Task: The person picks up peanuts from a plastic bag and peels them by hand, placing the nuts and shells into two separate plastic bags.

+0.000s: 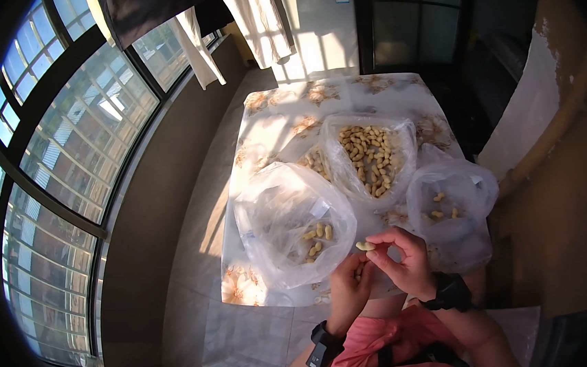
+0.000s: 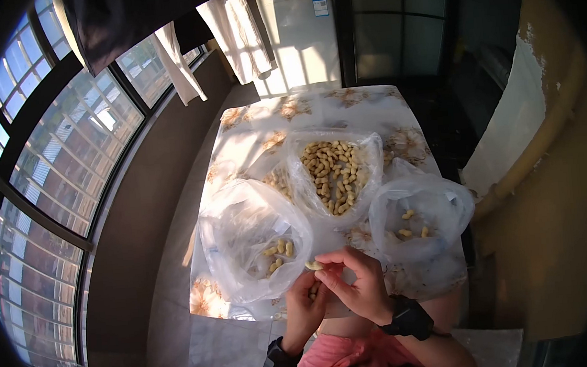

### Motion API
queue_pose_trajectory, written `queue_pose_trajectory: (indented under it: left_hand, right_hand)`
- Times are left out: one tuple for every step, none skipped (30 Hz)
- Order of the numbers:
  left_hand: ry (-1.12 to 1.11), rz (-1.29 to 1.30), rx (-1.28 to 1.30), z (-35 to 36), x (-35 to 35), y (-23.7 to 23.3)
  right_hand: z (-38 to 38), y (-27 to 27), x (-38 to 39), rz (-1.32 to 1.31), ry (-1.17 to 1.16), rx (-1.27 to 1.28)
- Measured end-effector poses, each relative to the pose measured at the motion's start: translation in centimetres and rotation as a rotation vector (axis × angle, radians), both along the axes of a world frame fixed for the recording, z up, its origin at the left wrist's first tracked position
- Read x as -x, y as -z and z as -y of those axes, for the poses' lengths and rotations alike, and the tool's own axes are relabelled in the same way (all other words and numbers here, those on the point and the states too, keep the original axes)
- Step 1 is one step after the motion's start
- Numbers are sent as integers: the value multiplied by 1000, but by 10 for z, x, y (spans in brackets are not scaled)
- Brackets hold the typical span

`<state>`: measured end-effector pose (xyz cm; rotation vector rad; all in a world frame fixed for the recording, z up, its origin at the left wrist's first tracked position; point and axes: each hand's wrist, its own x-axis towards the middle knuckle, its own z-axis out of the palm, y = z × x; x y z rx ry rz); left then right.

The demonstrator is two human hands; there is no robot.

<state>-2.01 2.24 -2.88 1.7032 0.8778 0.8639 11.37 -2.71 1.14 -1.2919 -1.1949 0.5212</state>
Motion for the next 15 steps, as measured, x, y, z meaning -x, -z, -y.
queue_pose_trajectory:
  left_hand:
    - [-9, 20, -4, 0, 0, 7]
    - [-20, 39, -8, -1, 0, 10]
    - [-18, 40, -11, 0, 0, 10]
    - [-19, 44, -12, 0, 0, 9]
    - [-20, 49, -12, 1, 1, 8]
    - [-19, 50, -13, 1, 2, 12]
    - [-7, 21, -34, 0, 4, 20]
    - [6, -6, -56, -2, 5, 23]
    - [6, -4, -58, -2, 6, 22]
    - [20, 9, -56, -3, 6, 20]
    - [33, 21, -53, -2, 5, 19]
    - [4, 56, -54, -2, 3, 20]
    - [1, 59, -54, -1, 4, 20]
    - [9, 20, -28, -1, 5, 20]
    - [19, -17, -2, -1, 5, 19]
  right_hand:
    - [-5, -9, 4, 132, -16, -20]
    - [-10, -14, 8, 123, -18, -39]
    - [-18, -16, 11, 124, -16, -42]
    - [-26, -16, 12, 227, -5, -133]
    - [-33, -16, 14, 332, 6, -224]
    - [-37, -15, 16, 345, -18, -174]
    - [-41, -16, 20, 346, -17, -175]
    - [-44, -18, 24, 416, -15, -148]
    - [-47, -19, 26, 487, -14, -122]
    - [-48, -10, 25, 534, -61, -100]
    - [-47, -5, 22, 536, -65, -101]
    - [-45, -1, 19, 680, -105, -35]
    - [-43, 3, 16, 824, -144, 32]
    - [-41, 9, 14, 824, -140, 24]
    - [-39, 7, 13, 829, -141, 23]
